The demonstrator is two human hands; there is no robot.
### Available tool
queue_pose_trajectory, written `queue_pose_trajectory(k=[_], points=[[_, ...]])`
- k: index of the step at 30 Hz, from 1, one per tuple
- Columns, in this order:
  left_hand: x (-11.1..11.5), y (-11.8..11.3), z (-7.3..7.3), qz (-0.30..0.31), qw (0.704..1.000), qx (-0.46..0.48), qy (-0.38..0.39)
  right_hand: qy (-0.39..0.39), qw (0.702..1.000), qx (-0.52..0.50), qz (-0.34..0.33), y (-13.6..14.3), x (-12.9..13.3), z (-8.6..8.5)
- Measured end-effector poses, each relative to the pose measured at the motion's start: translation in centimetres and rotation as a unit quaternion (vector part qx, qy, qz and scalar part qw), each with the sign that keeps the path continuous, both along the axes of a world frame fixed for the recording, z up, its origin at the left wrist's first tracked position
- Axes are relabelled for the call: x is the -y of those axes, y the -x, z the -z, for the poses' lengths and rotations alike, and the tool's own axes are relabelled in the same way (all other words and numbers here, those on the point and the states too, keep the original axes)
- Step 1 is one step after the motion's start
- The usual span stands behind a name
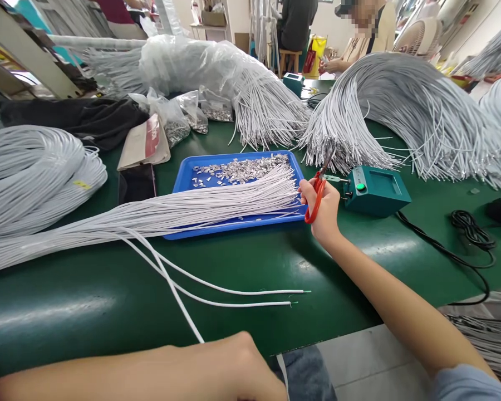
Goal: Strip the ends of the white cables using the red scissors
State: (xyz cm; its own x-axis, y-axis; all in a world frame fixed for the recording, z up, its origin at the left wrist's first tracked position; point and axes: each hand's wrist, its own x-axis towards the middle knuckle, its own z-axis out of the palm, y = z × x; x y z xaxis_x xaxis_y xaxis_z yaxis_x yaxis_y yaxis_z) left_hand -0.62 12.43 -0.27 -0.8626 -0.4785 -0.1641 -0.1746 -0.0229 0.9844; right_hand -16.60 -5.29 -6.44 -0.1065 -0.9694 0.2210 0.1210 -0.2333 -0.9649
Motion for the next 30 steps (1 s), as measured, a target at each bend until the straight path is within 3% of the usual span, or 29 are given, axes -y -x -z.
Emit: queue_pose_trajectory(k=[2,4,7,10,13,21,30], points=[[1.3,-0.4,0.9,-0.099,0.991,-0.053,-0.073,0.007,0.999,-0.019,-0.037,-0.4,-1.0,-0.3],[3.5,-1.2,2.5,-0.244,0.959,-0.088,-0.117,0.010,0.996,-0.043,-0.077,-0.7,-2.1,-0.8],[6.5,-2.4,5.1,-0.332,0.926,-0.137,-0.115,0.010,0.984,-0.080,-0.156,-1.0,-3.7,-1.2],[8.0,-3.1,6.9,-0.341,0.917,-0.153,-0.138,0.013,0.963,-0.124,-0.238,-1.2,-4.8,-1.2],[8.1,-3.3,7.5,-0.357,0.911,-0.158,-0.137,0.006,0.950,-0.137,-0.282,-1.6,-5.4,-1.0],[8.1,-3.2,7.5,-0.372,0.904,-0.160,-0.137,-0.009,0.953,-0.099,-0.286,-2.3,-5.8,-0.2],[8.0,-3.4,7.6,-0.368,0.902,-0.173,-0.146,0.021,0.946,-0.130,-0.296,-2.0,-6.0,-0.5]])
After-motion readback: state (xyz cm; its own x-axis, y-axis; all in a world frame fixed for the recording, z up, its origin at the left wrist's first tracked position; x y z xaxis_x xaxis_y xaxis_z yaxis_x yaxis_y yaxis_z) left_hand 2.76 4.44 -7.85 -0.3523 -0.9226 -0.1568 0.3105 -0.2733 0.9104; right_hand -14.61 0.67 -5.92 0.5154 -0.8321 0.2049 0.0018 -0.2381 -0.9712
